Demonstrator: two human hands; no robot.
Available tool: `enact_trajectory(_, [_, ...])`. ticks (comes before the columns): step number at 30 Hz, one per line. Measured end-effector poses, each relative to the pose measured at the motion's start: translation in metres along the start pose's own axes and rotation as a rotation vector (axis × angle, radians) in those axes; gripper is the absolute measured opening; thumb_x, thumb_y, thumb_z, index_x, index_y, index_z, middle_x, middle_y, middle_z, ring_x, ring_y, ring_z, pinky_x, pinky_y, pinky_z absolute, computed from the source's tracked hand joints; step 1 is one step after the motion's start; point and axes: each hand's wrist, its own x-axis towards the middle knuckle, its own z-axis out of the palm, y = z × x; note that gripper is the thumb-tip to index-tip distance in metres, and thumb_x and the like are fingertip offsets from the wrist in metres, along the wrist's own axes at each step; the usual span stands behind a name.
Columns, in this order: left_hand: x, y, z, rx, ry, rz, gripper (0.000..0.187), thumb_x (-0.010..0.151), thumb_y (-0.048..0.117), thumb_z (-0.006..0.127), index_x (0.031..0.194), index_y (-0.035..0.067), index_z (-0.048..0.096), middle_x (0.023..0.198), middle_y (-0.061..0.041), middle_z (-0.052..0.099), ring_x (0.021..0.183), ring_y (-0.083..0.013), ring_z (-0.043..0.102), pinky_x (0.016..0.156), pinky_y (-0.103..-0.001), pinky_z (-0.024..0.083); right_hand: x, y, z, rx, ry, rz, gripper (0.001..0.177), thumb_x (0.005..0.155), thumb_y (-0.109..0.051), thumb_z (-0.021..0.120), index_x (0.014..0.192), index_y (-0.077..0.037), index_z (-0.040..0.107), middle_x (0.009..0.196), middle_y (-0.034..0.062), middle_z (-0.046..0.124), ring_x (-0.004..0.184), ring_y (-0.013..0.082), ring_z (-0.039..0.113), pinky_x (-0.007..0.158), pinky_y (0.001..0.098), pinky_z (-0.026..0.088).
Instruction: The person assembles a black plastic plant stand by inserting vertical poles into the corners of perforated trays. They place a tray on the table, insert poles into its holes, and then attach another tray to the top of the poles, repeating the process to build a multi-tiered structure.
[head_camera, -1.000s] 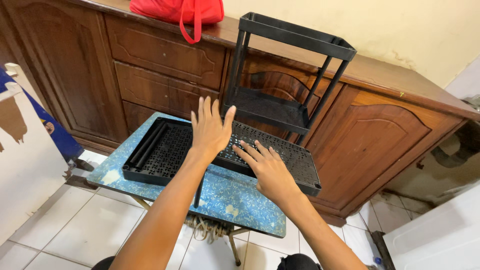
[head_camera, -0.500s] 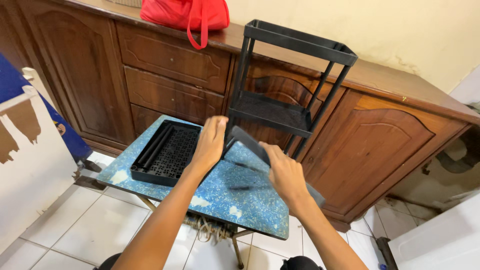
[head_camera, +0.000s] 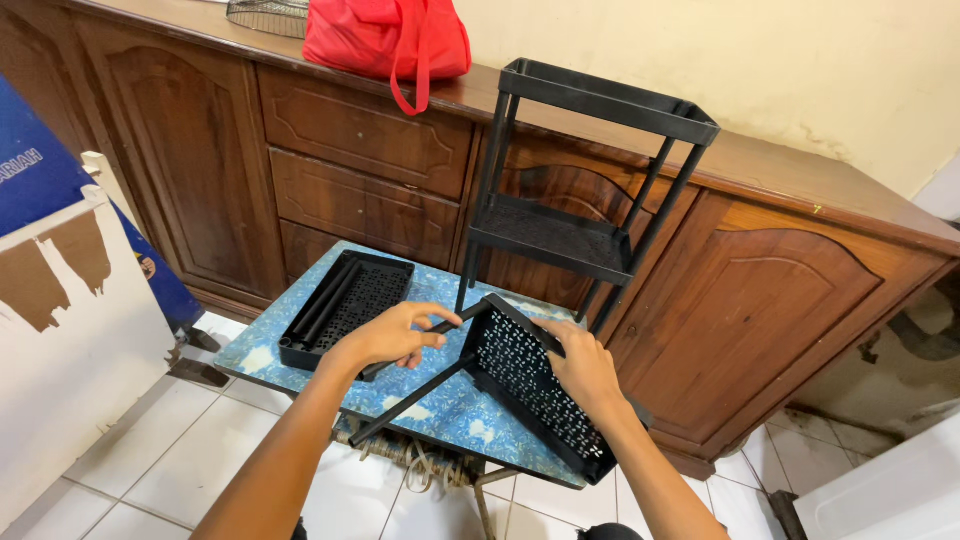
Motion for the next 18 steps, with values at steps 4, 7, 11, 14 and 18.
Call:
enact_trajectory(4, [0.009, -0.011, 0.001, -0.068, -0.002, -0.030, 0.051, 0.084, 0.000, 0.062, 0.133, 0.009, 0.070, 0.086, -0.015, 0.072, 0.045, -0.0167, 0.060, 0.040, -0.030, 0.045, -0.003, 0.005, 0.015, -0.067, -0.041, 0.061, 0.051, 0.086, -0.007, 0.066, 0.135, -0.023, 0.061, 0.128, 0.0061, 0.068, 0.118, 0.0300, 0.066, 0.095, 0.0423, 0.055])
enact_trajectory(7, [0.016, -0.012, 0.005, -0.048, 0.043, -0.169, 0.046, 0.090, 0.003, 0.058, 0.135, 0.007, 0.067, 0.082, -0.014, 0.072, 0.044, -0.0192, 0.062, 0.041, -0.032, 0.047, -0.010, 0.001, 0.033, -0.212, 0.010, -0.045, 0.058, 0.087, -0.006, 0.064, 0.143, -0.014, 0.052, 0.133, 0.0092, 0.061, 0.130, 0.0281, 0.058, 0.109, 0.0425, 0.047])
enact_trajectory(11, [0.024, -0.009, 0.011, -0.030, 0.060, -0.184, 0.046, 0.092, 0.004, 0.054, 0.136, 0.007, 0.067, 0.082, -0.015, 0.071, 0.047, -0.0202, 0.065, 0.042, -0.033, 0.049, -0.028, -0.007, 0.049, -0.354, 0.117, -0.310, 0.072, 0.077, -0.012, 0.072, 0.143, -0.002, 0.046, 0.149, 0.0169, 0.044, 0.144, 0.0325, 0.035, 0.123, 0.0540, 0.018])
enact_trajectory(14, [0.033, -0.008, 0.011, -0.013, 0.049, -0.182, 0.043, 0.097, 0.010, 0.052, 0.137, 0.007, 0.066, 0.083, -0.015, 0.072, 0.049, -0.0204, 0.067, 0.044, -0.032, 0.053, -0.039, -0.011, 0.056, -0.332, 0.030, -0.323, 0.076, 0.077, -0.021, 0.074, 0.146, -0.002, 0.047, 0.158, 0.0173, 0.035, 0.152, 0.0339, 0.020, 0.123, 0.0580, 0.009])
enact_trajectory(18, [0.050, -0.009, 0.015, 0.014, 0.010, -0.170, 0.042, 0.098, 0.012, 0.055, 0.138, 0.004, 0.062, 0.086, -0.018, 0.074, 0.051, -0.0210, 0.069, 0.045, -0.032, 0.054, -0.047, -0.001, 0.068, -0.299, -0.137, -0.246, 0.076, 0.081, -0.034, 0.074, 0.145, -0.004, 0.050, 0.163, 0.0186, 0.028, 0.153, 0.0350, 0.010, 0.121, 0.0615, 0.004])
